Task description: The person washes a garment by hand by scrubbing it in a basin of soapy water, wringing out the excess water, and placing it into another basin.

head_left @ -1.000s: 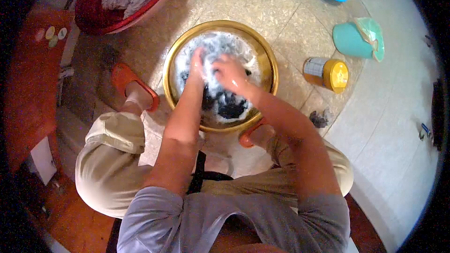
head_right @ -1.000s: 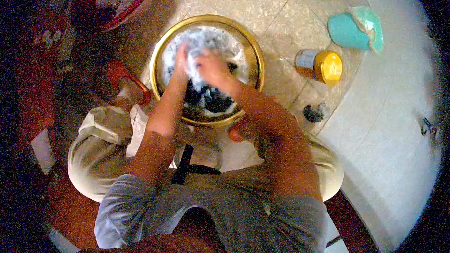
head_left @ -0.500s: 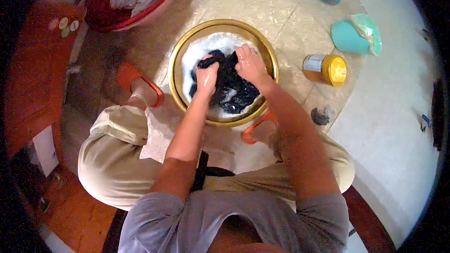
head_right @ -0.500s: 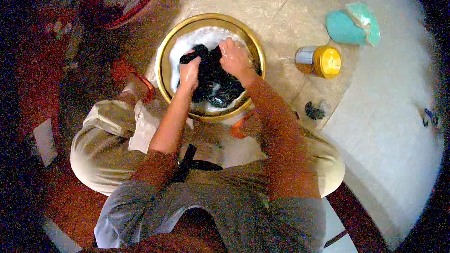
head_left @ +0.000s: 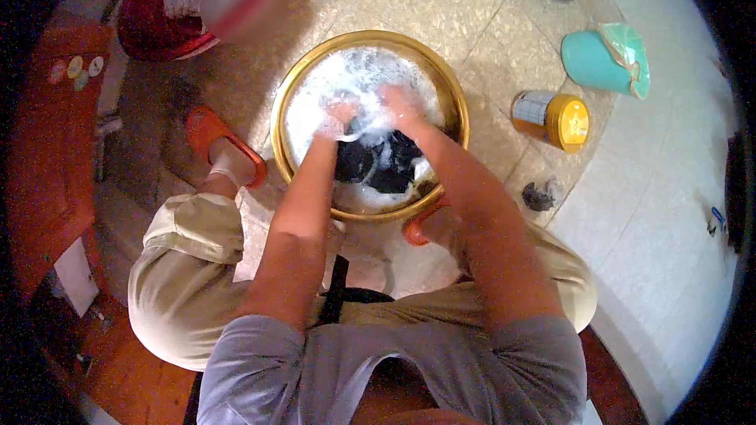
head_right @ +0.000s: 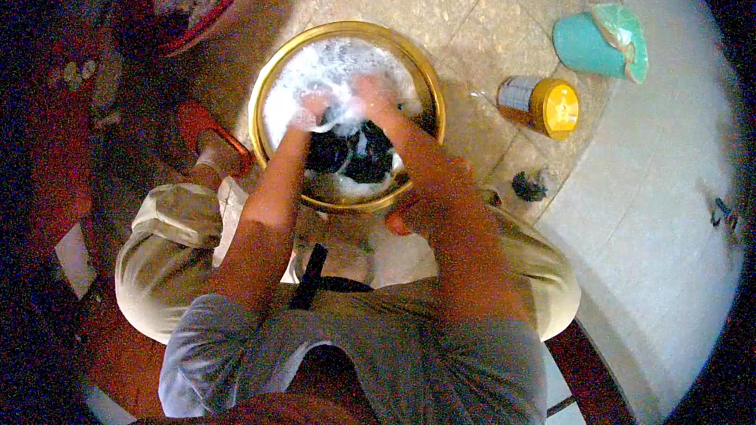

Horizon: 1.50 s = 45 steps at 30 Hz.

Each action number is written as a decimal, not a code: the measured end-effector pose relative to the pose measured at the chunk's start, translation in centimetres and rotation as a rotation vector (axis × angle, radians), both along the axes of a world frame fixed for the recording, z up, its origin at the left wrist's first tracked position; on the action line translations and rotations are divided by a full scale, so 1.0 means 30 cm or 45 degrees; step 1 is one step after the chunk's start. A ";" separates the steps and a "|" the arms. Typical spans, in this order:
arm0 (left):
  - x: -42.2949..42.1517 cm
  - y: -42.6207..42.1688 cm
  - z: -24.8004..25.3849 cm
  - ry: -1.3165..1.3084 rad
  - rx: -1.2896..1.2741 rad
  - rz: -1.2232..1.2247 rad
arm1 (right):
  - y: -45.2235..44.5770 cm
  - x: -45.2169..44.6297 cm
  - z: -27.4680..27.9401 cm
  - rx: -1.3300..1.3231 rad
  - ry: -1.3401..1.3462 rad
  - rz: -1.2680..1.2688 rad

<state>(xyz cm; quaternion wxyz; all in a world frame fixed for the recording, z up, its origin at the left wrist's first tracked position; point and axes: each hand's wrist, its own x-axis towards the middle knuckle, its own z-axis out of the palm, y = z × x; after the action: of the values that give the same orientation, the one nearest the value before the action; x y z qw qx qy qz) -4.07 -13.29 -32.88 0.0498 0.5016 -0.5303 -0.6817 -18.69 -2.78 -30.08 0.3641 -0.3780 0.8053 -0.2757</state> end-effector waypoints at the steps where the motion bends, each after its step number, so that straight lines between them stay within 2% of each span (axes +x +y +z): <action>1: -0.020 -0.013 0.075 0.240 0.232 0.309 | -0.016 0.021 0.132 -0.238 0.135 0.229; 2: -0.045 -0.054 0.190 0.453 0.657 0.434 | -0.031 0.063 0.329 -0.476 0.273 0.459; 4: -0.032 -0.051 0.251 0.799 1.107 0.438 | -0.016 0.143 0.485 -0.642 0.482 0.677; 5: -0.036 -0.025 0.278 0.832 1.179 0.521 | -0.010 0.170 0.589 -0.602 0.568 0.818; 6: -0.038 0.010 0.301 0.859 1.256 0.608 | 0.004 0.192 0.628 -0.732 0.592 0.846; 7: -0.043 0.034 0.187 0.984 1.176 0.530 | 0.017 0.214 0.653 -0.675 0.600 0.919; 9: -0.015 0.091 0.185 1.012 1.111 0.714 | 0.020 0.241 0.664 -0.594 0.633 0.968; 12: 0.026 0.174 0.232 1.058 1.010 0.990 | -0.004 0.207 0.632 -0.478 0.654 0.637; 13: -0.018 0.174 0.303 0.795 0.680 0.968 | -0.012 0.175 0.607 -0.396 0.634 0.484; 14: -0.021 0.179 0.378 0.809 0.600 0.839 | -0.014 0.139 0.585 -0.321 0.616 0.327; 16: 0.013 0.169 0.627 0.520 0.634 0.760 | 0.013 0.087 0.596 -0.196 0.558 0.228; 17: 0.027 0.154 0.581 0.600 0.449 0.564 | 0.027 0.073 0.569 -0.211 0.480 0.165; 18: 0.033 0.148 0.682 0.472 0.386 0.440 | 0.038 0.050 0.571 -0.073 0.337 0.201; 20: 0.038 0.121 0.741 0.527 0.206 0.257 | 0.070 0.033 0.622 0.120 0.416 0.391; 21: 0.044 0.104 0.775 0.625 0.147 0.091 | 0.095 0.032 0.645 -0.020 0.364 0.400; 24: 0.038 0.137 0.889 0.716 -0.104 -0.115 | 0.142 0.060 0.685 -0.482 0.150 0.467; 26: 0.041 0.158 0.983 0.715 -0.525 -0.360 | 0.147 0.088 0.702 0.106 0.007 0.581; 28: 0.055 0.152 1.048 0.613 -0.743 -0.485 | 0.150 0.108 0.735 0.049 -0.102 0.361; 30: 0.069 0.130 1.029 0.744 -1.185 -0.418 | 0.168 0.116 0.795 -0.090 -0.147 0.170; 31: 0.077 0.114 1.051 0.721 -1.217 -0.509 | 0.150 0.112 0.747 -0.318 -0.052 0.219; 32: 0.089 0.098 1.049 0.693 -1.165 -0.517 | 0.149 0.087 0.711 -0.372 -0.087 0.133; 34: 0.108 0.079 1.040 0.620 -1.054 -0.538 | 0.144 0.100 0.817 -0.476 -0.179 -0.041; 35: 0.117 0.066 1.032 0.670 -1.022 -0.644 | 0.145 0.088 0.808 -0.581 -0.267 -0.065; 36: 0.124 0.078 1.011 0.708 -0.906 -0.564 | 0.155 0.117 0.908 -0.616 -0.395 -0.089; 39: 0.167 0.165 0.970 0.770 -0.582 -0.391 | 0.150 0.123 0.986 -0.686 -0.815 -0.223; 42: 0.159 0.218 0.896 0.940 -0.233 -0.186 | 0.154 0.116 1.000 -0.569 -0.903 -0.328; 43: 0.145 0.225 0.871 0.943 -0.352 -0.129 | 0.158 0.111 0.996 -0.553 -0.919 -0.298; 45: 0.140 0.188 0.832 0.727 -0.322 -0.439 | 0.171 0.089 0.960 -0.538 -1.037 -0.310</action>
<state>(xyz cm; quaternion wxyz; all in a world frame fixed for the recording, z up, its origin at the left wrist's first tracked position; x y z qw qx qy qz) 0.13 -7.66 -7.93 0.1419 0.1838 -0.6520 -0.7218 -16.01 2.34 -1.29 0.5305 -0.2078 0.5617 -0.5999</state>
